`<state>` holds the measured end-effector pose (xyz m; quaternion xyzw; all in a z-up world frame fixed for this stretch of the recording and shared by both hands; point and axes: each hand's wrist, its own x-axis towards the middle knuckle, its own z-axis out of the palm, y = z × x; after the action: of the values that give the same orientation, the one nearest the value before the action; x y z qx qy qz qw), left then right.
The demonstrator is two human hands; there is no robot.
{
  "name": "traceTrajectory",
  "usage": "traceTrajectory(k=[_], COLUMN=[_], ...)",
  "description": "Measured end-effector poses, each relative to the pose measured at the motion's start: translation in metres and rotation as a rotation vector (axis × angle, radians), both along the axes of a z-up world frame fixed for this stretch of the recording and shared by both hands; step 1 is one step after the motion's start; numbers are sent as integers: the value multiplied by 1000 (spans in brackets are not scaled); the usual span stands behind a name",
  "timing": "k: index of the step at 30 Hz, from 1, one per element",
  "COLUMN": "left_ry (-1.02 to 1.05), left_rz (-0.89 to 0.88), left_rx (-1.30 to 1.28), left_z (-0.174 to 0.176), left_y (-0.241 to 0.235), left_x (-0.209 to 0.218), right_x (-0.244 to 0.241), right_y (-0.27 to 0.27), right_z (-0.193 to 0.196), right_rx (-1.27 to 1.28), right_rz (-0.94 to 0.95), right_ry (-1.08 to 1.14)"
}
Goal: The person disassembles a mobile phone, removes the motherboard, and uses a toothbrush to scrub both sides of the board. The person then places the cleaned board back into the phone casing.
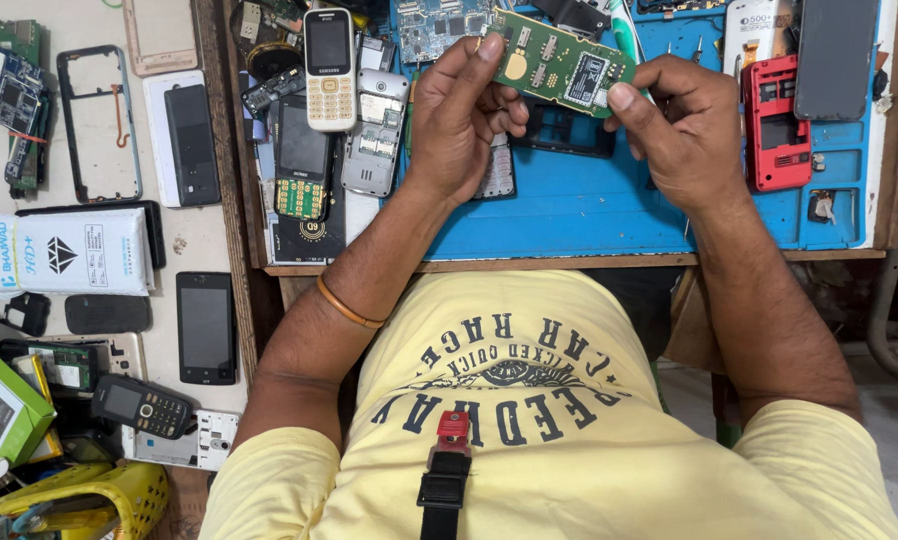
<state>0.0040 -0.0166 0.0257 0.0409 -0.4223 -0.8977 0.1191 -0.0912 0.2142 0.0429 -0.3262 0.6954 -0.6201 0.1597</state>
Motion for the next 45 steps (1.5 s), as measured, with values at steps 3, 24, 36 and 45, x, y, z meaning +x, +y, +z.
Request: traceTrajectory(k=[3, 24, 36, 45], left_ry=[5, 40, 154, 54], left_rz=[9, -95, -353, -11], left_rx=[-2, -244, -263, -286], left_z=[0, -3, 16, 11], left_y=[1, 13, 14, 12], left_x=[0, 2, 15, 8], right_x=[0, 1, 5, 12], right_y=[0, -2, -1, -12], right_z=[-1, 0, 3, 18], right_rx=[-4, 39, 36, -25], right_rz=[16, 83, 287, 231], right_ry=[9, -127, -207, 106])
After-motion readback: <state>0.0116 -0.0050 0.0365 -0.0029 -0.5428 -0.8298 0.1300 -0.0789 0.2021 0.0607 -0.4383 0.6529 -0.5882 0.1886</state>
